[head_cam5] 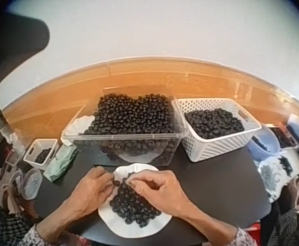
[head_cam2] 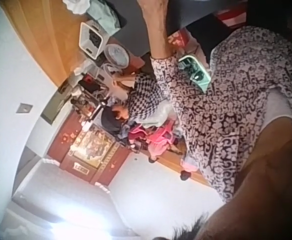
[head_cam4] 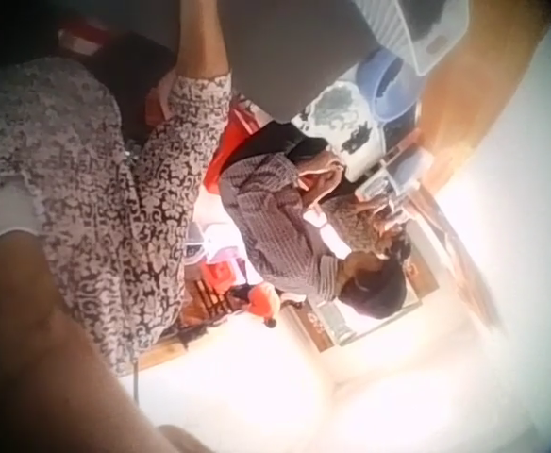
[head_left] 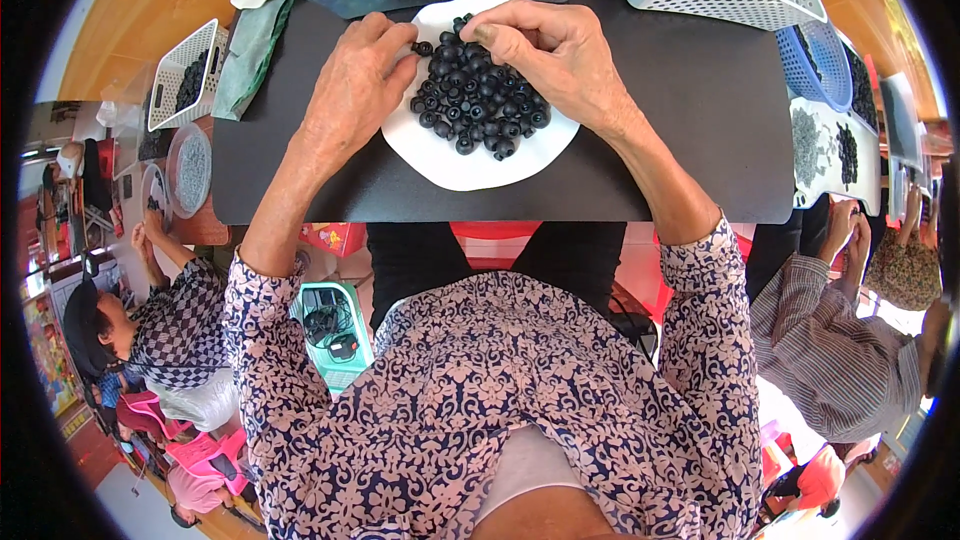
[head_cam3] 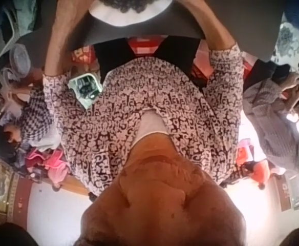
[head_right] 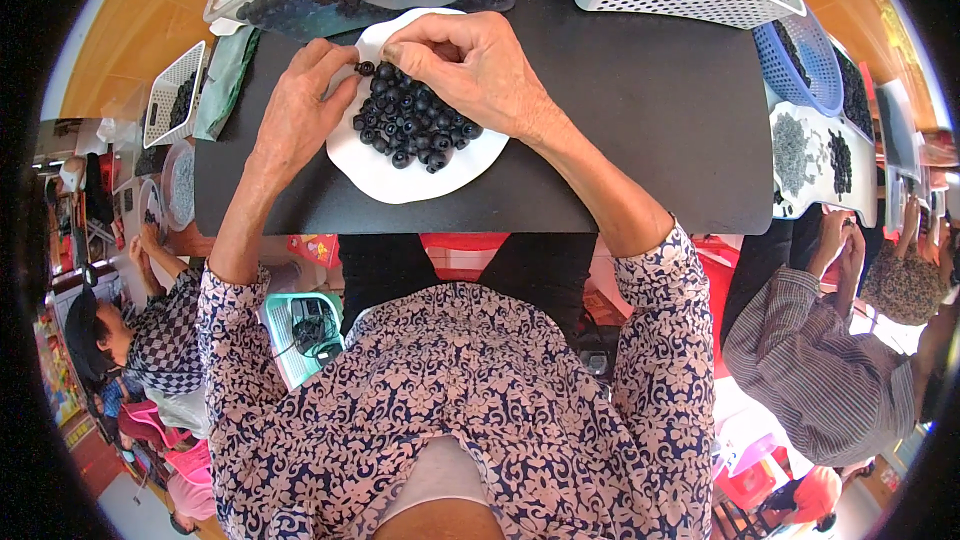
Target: The person sorts small black parts by hand, transferring them from a large plastic crate into a white plate.
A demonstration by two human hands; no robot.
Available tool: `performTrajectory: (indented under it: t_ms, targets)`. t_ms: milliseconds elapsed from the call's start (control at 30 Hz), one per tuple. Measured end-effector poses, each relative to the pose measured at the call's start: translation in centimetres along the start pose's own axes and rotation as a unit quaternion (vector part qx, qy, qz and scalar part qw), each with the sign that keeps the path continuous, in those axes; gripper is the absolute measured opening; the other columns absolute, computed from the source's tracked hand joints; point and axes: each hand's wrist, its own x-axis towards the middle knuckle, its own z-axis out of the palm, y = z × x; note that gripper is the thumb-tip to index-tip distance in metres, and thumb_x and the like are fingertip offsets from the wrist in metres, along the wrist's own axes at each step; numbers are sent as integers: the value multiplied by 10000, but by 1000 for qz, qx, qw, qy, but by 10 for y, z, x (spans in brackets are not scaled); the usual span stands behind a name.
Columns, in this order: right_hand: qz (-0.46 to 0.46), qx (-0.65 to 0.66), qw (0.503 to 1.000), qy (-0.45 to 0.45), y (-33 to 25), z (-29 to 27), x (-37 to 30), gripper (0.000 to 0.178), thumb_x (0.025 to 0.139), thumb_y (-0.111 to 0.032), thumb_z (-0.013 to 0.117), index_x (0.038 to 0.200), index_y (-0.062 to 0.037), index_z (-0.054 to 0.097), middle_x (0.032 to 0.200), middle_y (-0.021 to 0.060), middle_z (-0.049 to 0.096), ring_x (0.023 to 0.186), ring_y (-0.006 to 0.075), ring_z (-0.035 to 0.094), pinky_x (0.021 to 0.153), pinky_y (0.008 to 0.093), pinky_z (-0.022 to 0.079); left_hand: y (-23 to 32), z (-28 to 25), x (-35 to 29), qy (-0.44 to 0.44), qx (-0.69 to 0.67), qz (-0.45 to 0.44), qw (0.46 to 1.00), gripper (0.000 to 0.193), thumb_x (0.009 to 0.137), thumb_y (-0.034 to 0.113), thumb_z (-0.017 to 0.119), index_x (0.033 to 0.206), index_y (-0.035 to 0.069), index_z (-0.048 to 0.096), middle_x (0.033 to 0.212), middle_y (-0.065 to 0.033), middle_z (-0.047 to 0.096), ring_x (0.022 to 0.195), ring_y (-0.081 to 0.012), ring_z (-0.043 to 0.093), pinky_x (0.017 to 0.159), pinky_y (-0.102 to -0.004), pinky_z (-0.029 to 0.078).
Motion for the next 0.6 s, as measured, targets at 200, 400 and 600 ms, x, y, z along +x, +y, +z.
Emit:
performTrajectory:
  t_ms: [200,400,600]
  targets:
    - [15,-4,1000,4,1,2,-1,203,921,-179,604,1002,-24,707,797,0,665,682,41,535,598,192,449,7,-2,0,22,50,28,998,269,810,43,628,1079,27,616,1102,-130,538,1114,-318,494,903,-416,445]
    - [8,4,1000,13,-1,1,0,196,920,-154,602,1003,-5,700,803,-2,662,677,37,533,608,183,449,5,4,12,46,93,112,988,239,789,40,639,1028,27,633,1152,-145,521,1153,-353,438,924,-452,435]
    - [42,-6,999,14,-14,2,0,164,870,-86,651,1006,0,681,763,-28,614,598,4,444,534,170,376,11,-9,12,63,-110,5,992,245,788,41,651,1030,17,632,938,-113,611,1009,-281,567,861,-360,468]
